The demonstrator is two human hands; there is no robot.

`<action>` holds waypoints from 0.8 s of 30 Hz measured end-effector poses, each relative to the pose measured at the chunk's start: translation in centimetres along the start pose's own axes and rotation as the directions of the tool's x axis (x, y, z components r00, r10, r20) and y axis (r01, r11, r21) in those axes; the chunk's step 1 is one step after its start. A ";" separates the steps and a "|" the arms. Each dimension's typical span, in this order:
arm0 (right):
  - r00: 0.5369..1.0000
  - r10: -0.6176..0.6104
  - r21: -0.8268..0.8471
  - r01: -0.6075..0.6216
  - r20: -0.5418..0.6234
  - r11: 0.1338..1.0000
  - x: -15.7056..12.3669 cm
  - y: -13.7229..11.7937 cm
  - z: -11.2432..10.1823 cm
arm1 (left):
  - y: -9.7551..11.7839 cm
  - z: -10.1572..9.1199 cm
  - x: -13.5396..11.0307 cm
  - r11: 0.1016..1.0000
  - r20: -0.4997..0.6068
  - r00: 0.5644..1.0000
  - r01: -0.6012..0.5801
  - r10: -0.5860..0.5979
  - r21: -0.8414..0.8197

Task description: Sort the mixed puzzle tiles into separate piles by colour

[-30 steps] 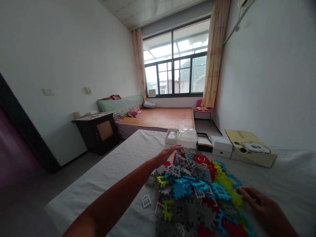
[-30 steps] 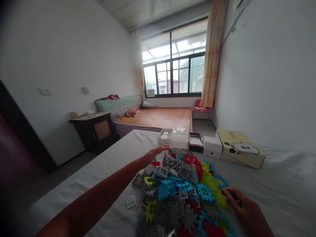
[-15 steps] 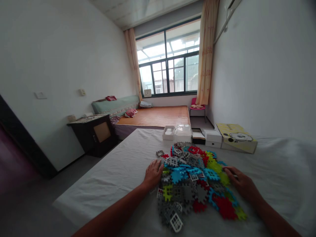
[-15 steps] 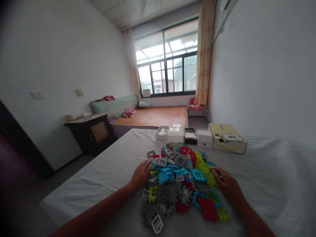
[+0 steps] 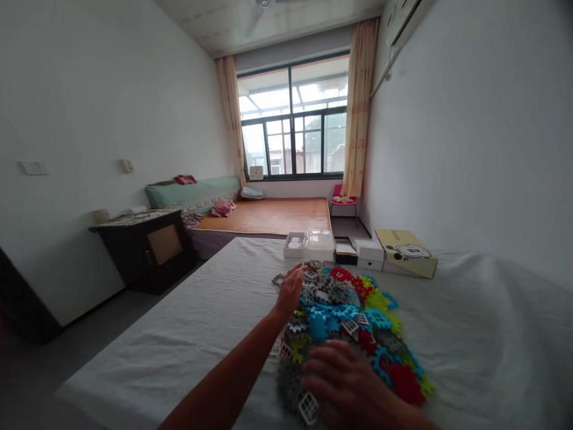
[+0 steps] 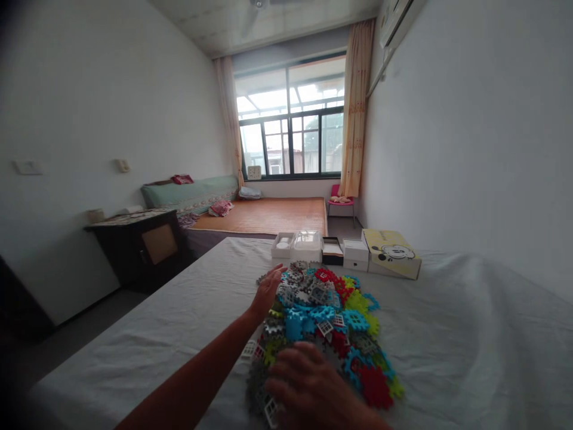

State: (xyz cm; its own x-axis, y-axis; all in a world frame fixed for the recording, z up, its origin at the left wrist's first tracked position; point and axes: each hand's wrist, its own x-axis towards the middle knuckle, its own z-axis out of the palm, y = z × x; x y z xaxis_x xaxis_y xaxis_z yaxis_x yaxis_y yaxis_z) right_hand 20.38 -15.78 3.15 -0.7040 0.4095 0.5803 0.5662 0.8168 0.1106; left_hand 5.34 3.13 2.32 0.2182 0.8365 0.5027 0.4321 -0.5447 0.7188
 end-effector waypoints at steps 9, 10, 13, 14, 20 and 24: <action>0.980 -0.042 -0.043 0.051 0.193 0.998 2.7 -0.8 4.2 | -7.9 -2.8 1.2 0.918 0.103 0.975 0.148 -0.198 0.368; 0.981 -0.014 -0.057 0.026 0.192 0.998 2.5 -0.2 3.9 | -8.2 -2.7 1.0 0.922 0.114 0.976 0.135 -0.187 0.362; 0.984 0.135 -0.107 -0.123 0.114 0.987 2.0 2.0 2.6 | -8.4 -2.2 0.3 0.940 0.114 0.983 0.103 -0.147 0.326; 0.974 0.211 -0.119 -0.201 0.081 0.972 1.7 3.1 2.2 | -8.3 -2.1 0.2 0.945 0.106 0.985 0.098 -0.137 0.311; 0.767 0.641 -0.011 -0.642 -0.036 0.767 -2.6 13.1 -0.2 | -8.6 -2.6 0.0 0.983 0.025 0.997 0.074 -0.079 0.166; 0.437 0.898 0.035 -0.898 -0.053 0.439 -8.3 19.1 0.2 | -9.0 -2.9 0.5 0.989 -0.116 0.983 0.136 -0.141 -0.048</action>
State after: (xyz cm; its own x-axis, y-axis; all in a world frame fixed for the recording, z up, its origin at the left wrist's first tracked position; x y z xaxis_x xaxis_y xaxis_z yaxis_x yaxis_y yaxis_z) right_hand 36.97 -3.48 0.34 0.2229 0.8909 0.3957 0.8658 0.0056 -0.5003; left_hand -1.03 8.26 -2.52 0.0518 0.8922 0.4486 0.4152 -0.4278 0.8029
